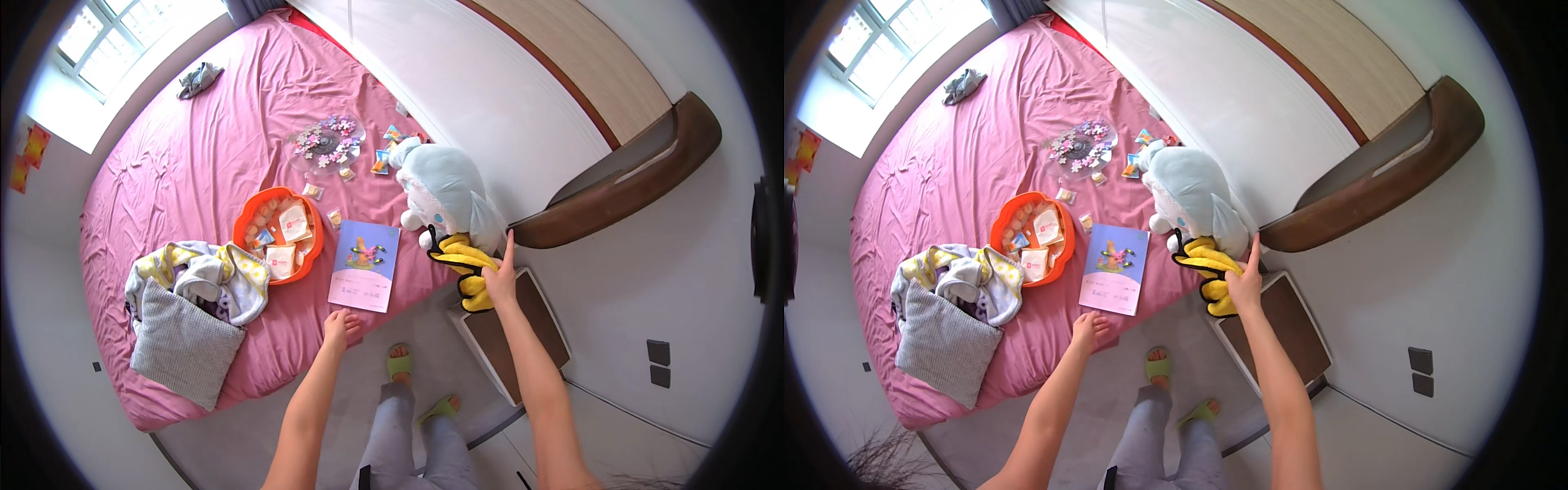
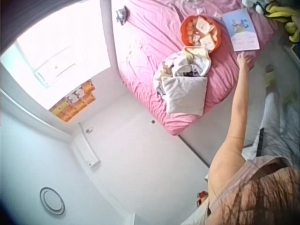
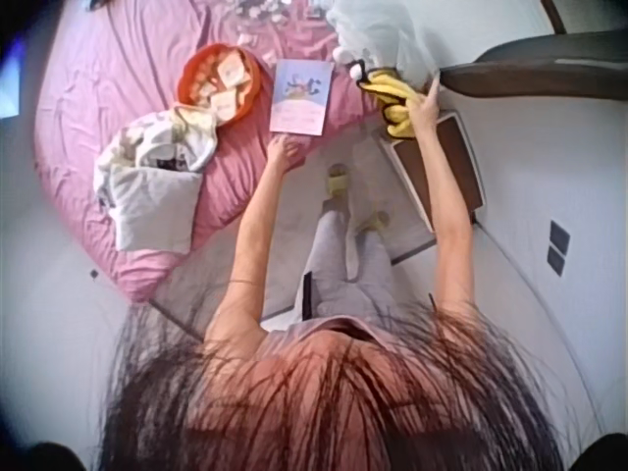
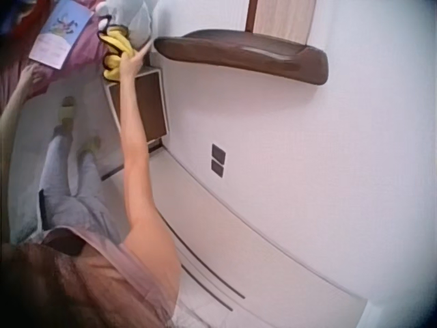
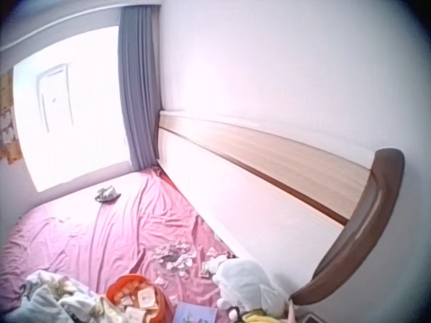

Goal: The person wipes the top and sides of a small white bedside cabinet using a yellow cloth, after moving a card and a stuffed toy onto the bed. They then collect several small colorful items and put them into an orange bowl before returning the card and toy to the table.

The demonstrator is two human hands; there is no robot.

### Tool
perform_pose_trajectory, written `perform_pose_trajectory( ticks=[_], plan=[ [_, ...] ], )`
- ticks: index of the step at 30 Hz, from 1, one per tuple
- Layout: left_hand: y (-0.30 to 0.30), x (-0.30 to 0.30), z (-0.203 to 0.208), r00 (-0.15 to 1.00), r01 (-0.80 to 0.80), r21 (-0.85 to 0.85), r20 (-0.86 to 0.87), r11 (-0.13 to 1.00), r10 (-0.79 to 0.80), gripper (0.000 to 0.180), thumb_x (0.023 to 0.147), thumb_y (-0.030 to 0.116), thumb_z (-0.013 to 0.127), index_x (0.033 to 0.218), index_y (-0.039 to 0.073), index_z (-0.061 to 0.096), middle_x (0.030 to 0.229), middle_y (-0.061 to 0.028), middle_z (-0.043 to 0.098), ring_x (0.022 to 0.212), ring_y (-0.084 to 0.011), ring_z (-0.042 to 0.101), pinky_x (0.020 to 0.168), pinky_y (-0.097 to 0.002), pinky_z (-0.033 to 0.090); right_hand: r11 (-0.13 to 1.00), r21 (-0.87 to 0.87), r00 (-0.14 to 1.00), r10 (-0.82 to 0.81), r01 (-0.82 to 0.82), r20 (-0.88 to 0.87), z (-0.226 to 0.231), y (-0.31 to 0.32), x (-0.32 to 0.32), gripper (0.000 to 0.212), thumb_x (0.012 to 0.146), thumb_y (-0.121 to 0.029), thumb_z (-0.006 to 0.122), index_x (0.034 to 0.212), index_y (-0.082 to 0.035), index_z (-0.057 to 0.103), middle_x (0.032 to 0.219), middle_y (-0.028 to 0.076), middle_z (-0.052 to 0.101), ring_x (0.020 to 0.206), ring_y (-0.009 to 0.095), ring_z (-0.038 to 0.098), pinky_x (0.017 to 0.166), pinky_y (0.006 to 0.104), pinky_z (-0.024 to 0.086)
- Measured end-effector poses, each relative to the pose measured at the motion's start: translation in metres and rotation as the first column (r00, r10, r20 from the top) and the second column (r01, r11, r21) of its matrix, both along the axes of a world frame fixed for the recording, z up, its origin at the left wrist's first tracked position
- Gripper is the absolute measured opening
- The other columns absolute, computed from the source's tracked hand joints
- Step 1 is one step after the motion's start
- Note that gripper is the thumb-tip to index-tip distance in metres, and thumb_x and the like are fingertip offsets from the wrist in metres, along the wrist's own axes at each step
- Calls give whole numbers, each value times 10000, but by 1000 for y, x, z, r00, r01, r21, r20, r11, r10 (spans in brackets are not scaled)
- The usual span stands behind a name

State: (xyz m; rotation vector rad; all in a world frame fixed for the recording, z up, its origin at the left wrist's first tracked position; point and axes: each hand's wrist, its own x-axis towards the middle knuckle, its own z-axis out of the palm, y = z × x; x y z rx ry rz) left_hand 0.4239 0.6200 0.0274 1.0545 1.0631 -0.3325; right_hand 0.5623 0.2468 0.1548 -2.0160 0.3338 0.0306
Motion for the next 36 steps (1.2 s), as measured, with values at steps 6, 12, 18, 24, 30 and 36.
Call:
perform_pose_trajectory(
  ticks=[6,12,18,24,30,36],
  plan=[
    [-33,-35,8,990,140,52,-9,989,-140,201,972,195,538,1075,32,592,903,-102,696,797,-193,682,675,-319,563,954,288,997,-81,81,-12,19,-25,-79,831,760,4,509,1551,-176,329,1038,105,681,830,168,625,773,301,504],
    [-134,-53,6,908,420,71,-45,905,-417,193,978,210,522,1073,70,614,910,-94,707,800,-182,682,705,-324,536,568,658,864,-406,494,-298,-29,-89,-203,567,867,28,404,1416,-58,520,1399,92,539,1222,196,552,1017,305,435],
    [-254,-80,-28,770,637,74,-15,767,-638,149,954,172,583,1008,51,649,922,-87,704,766,-171,681,663,-300,527,278,425,485,-699,861,-526,-100,-172,-336,506,967,-39,385,1471,-85,383,1383,121,507,1266,267,501,1069,374,396],
    [-349,-112,-87,569,778,322,4,540,-822,157,959,179,602,1040,57,659,929,-52,707,886,-172,662,730,-328,520,501,56,503,-851,864,-150,-124,-239,-399,567,923,-93,521,1463,-16,367,1475,220,387,1370,372,378,1166,422,263],
    [-377,-59,-155,255,412,911,-90,24,-963,302,941,197,613,1213,66,604,1200,-155,615,1140,-350,547,960,-482,440,587,-360,614,-788,725,-49,-220,-291,-404,736,892,-342,670,1501,-74,355,1581,270,190,1451,443,222,1164,514,241],
    [-364,33,-209,193,78,988,-143,-130,-971,424,997,229,545,1396,88,514,1369,-204,535,1292,-360,471,1036,-521,386,516,-707,720,-694,483,-14,-301,-320,-366,783,889,-492,636,1545,-186,339,1616,270,143,1489,436,169,1162,588,197]
  ],
)
